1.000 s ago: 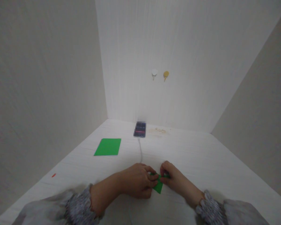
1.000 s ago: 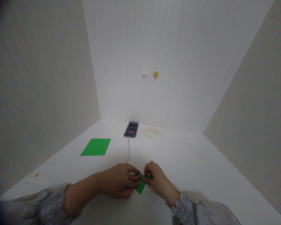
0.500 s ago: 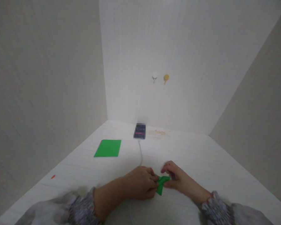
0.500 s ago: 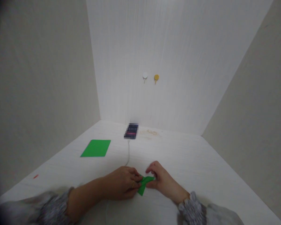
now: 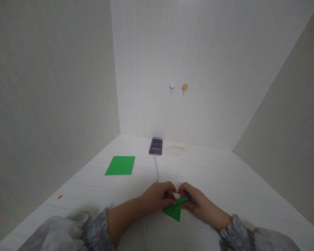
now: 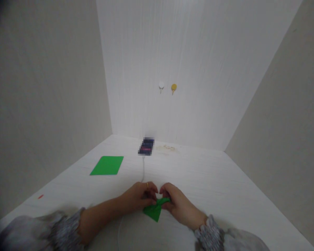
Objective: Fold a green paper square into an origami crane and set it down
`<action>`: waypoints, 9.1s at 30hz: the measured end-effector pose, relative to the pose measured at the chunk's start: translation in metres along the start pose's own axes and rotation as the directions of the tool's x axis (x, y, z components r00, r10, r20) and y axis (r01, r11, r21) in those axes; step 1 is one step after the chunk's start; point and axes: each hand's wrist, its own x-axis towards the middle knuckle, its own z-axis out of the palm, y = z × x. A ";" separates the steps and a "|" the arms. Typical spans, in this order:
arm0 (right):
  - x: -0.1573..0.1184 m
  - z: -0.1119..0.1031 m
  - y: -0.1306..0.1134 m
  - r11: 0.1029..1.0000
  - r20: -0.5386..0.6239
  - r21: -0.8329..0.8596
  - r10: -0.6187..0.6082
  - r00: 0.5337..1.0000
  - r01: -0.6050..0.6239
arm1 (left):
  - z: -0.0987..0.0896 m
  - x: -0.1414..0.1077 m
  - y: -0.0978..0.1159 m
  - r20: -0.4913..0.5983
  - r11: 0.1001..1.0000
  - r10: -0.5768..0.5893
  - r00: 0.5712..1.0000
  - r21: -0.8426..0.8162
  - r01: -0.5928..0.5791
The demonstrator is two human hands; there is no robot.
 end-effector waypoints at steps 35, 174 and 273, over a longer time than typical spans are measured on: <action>0.028 0.034 -0.010 0.759 -0.301 0.646 0.157 0.941 0.080 | 0.002 0.006 -0.003 -0.348 0.825 -0.208 0.914 -0.565 -0.027; 0.010 0.019 -0.007 0.972 -0.392 -0.070 -0.233 0.890 0.223 | 0.001 0.008 -0.002 -0.210 0.572 -0.174 0.962 -0.817 -0.075; 0.009 0.008 0.001 0.722 -0.141 -0.443 -0.641 0.754 0.531 | 0.005 0.006 -0.015 -0.025 0.511 -0.138 0.990 -0.858 0.050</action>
